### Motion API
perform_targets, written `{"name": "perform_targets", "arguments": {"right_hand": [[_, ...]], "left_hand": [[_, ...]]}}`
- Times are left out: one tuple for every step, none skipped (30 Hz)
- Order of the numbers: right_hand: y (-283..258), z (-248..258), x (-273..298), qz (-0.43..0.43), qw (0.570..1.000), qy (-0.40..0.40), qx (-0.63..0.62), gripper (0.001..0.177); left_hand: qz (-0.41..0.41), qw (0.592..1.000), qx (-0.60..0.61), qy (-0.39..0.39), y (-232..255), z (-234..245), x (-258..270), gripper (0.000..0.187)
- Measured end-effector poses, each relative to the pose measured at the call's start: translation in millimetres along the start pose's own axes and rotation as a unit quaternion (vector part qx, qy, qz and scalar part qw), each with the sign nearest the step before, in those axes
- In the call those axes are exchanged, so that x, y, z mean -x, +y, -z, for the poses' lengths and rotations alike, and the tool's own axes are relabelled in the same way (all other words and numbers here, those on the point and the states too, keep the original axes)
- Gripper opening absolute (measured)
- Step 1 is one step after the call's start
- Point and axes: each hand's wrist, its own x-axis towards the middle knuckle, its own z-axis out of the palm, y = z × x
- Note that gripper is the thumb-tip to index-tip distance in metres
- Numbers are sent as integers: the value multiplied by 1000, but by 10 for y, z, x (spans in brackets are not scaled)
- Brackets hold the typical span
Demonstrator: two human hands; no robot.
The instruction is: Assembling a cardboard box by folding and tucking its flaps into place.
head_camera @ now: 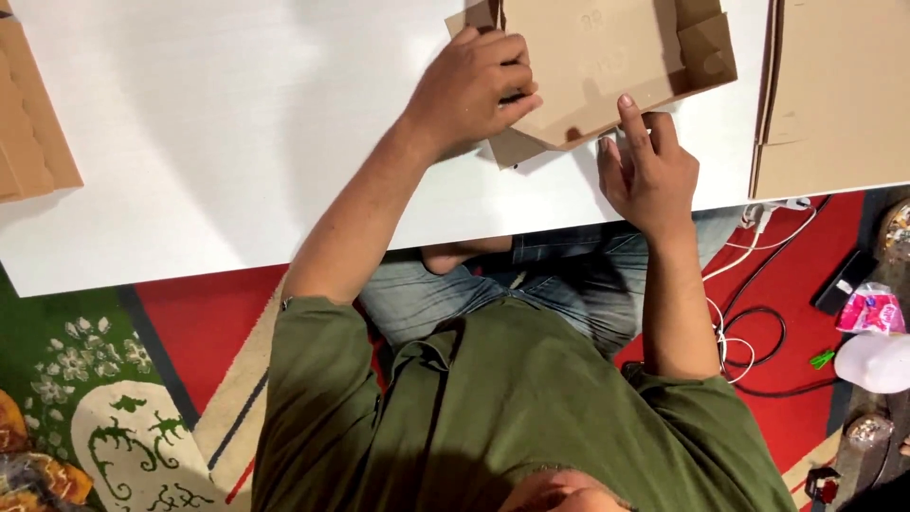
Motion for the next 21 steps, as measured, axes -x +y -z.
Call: {"name": "perform_targets", "arguments": {"right_hand": [[-4, 6, -1, -1, 1000, 2, 2, 59], [-9, 12, 0, -9, 1000, -3, -2, 60], [-17, 18, 6, -18, 1000, -7, -5, 61], [-15, 15, 10, -18, 1000, -6, -4, 61], [-14, 11, 13, -16, 1000, -4, 2, 61], [-11, 7, 16, -13, 1000, -2, 8, 62], [-19, 16, 2, -14, 1000, -1, 8, 62], [-25, 25, -12, -8, 1000, 11, 7, 59], [-34, 34, -23, -2, 1000, 24, 5, 57], [-38, 44, -18, -3, 1000, 24, 6, 57], [-42, 52, -15, -17, 1000, 18, -12, 61], [-48, 60, -13, -32, 999, 12, -29, 64], [-37, 61, -11, -32, 999, 14, -28, 64], [-25, 61, -9, -34, 999, -17, -25, 68], [-11, 61, -6, -36, 998, -48, -23, 72], [1, 60, -3, -37, 998, -47, -22, 72], [10, 60, 2, -33, 998, -54, -20, 76], [19, 59, 8, -28, 998, -62, -18, 81], [25, 60, 8, -29, 998, -61, -18, 81], [31, 60, 8, -32, 997, -71, -16, 82], [37, 62, 9, -36, 996, -81, -15, 84]], "left_hand": [[-2, 1000, 0, 0, -7, -30, 5, 21], [-6, 1000, 9, -9, -13, -59, 12, 23], [-10, 1000, 19, -18, -17, -94, 25, 27], [-13, 1000, 19, -18, -12, -100, 28, 27], [-12, 999, 21, -21, -7, -105, 33, 28], [-11, 999, 23, -24, -2, -111, 35, 29], [-12, 999, 23, -25, 5, -120, 35, 29], [-12, 999, 29, -24, 12, -130, 33, 30], [-11, 999, 35, -24, 20, -139, 34, 30], [-13, 999, 35, -24, 55, -134, 29, 30], [-14, 999, 14, -50, 88, -128, 24, 30], [-15, 997, -8, -75, 120, -120, 19, 32], [-17, 997, -8, -75, 159, -169, 23, 32], [-12, 995, -14, -103, 198, -218, 25, 31], [-7, 991, -19, -132, 238, -269, 27, 31], [-8, 991, -19, -132, 283, -267, 33, 31], [-20, 993, -39, -106, 330, -265, 42, 27], [-32, 995, -58, -79, 377, -264, 53, 22], [-33, 995, -58, -79, 396, -249, 53, 22], [-50, 994, -89, -40, 414, -235, 54, 19], [-66, 991, -119, -1, 435, -222, 56, 22]]}}
